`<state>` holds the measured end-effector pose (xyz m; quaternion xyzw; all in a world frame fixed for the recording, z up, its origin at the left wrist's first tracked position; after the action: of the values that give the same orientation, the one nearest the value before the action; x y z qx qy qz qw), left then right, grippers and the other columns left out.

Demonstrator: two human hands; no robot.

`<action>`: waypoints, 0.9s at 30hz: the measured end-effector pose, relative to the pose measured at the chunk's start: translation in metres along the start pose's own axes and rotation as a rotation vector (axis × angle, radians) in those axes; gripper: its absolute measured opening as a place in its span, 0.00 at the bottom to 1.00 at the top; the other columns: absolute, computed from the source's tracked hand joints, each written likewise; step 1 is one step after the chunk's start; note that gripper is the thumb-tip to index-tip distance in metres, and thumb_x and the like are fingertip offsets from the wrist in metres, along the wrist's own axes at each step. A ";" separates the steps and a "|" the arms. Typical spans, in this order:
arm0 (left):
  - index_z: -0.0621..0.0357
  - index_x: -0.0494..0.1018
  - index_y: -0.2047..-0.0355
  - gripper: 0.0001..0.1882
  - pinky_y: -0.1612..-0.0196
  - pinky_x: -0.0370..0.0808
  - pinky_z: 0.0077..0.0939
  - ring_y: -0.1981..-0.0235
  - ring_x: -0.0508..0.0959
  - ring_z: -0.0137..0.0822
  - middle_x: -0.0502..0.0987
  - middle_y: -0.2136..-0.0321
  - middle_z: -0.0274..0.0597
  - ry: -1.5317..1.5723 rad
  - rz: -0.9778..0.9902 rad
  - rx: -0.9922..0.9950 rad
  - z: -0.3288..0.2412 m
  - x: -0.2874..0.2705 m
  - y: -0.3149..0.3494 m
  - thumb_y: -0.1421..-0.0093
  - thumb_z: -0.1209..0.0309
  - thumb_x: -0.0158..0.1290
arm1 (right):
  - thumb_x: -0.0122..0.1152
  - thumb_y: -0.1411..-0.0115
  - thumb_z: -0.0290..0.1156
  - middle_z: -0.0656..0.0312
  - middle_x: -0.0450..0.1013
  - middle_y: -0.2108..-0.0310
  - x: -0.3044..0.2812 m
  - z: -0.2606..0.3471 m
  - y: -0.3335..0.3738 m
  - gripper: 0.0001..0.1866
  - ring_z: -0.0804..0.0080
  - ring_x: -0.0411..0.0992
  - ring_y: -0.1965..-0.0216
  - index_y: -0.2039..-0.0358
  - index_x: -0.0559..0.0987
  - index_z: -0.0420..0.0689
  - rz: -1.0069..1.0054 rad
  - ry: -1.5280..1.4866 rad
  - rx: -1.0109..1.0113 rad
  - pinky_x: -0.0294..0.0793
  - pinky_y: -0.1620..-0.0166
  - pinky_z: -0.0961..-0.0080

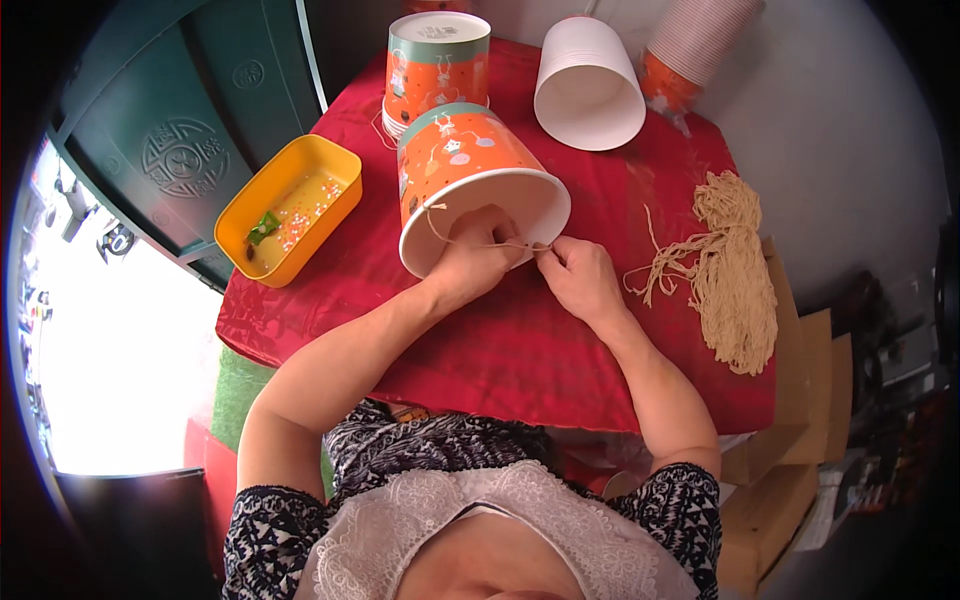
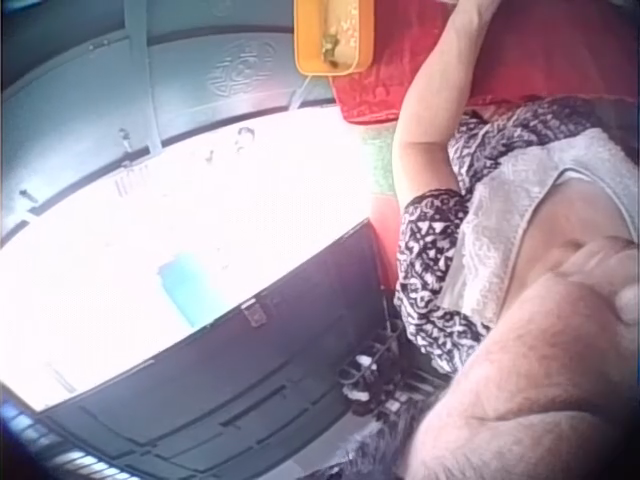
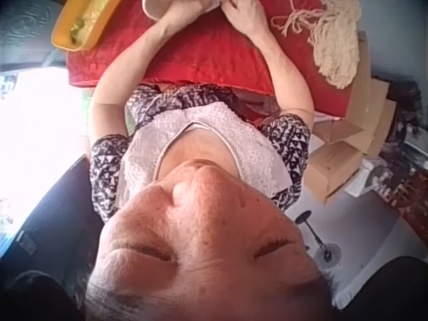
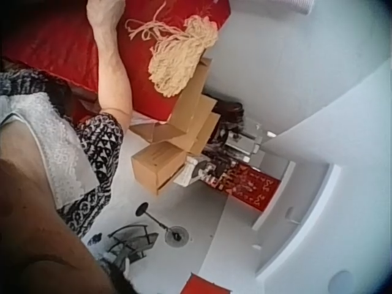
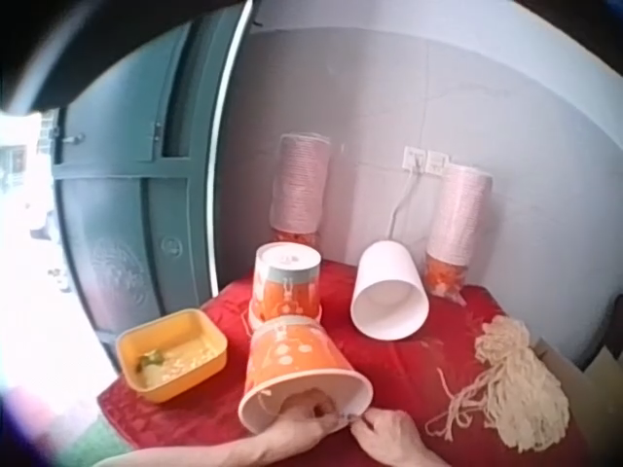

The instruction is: Assembling paper buckets by threading string through pre-drilled holes to create handles.

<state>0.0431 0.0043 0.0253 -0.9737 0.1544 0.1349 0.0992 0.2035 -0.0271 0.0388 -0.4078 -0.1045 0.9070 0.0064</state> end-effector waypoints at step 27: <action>0.70 0.71 0.66 0.07 0.77 0.77 0.22 0.78 0.76 0.30 0.75 0.72 0.43 0.218 0.193 -0.125 -0.003 0.011 -0.005 0.43 0.77 0.55 | 0.54 0.39 0.19 0.65 0.70 0.79 -0.055 0.015 0.010 0.05 0.84 0.66 0.78 0.64 0.77 0.37 -0.395 -0.429 -0.377 0.66 0.74 0.83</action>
<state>0.0556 0.0052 0.0258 -0.9675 0.2484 0.0468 0.0075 0.2297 -0.0454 0.0865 -0.1737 -0.3459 0.9182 0.0843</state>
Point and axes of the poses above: each hand's wrist, its own y-axis away from the middle knuckle, its own x-axis out of the palm, z = x × y, the point moved 4 cm from there along -y, towards the middle knuckle
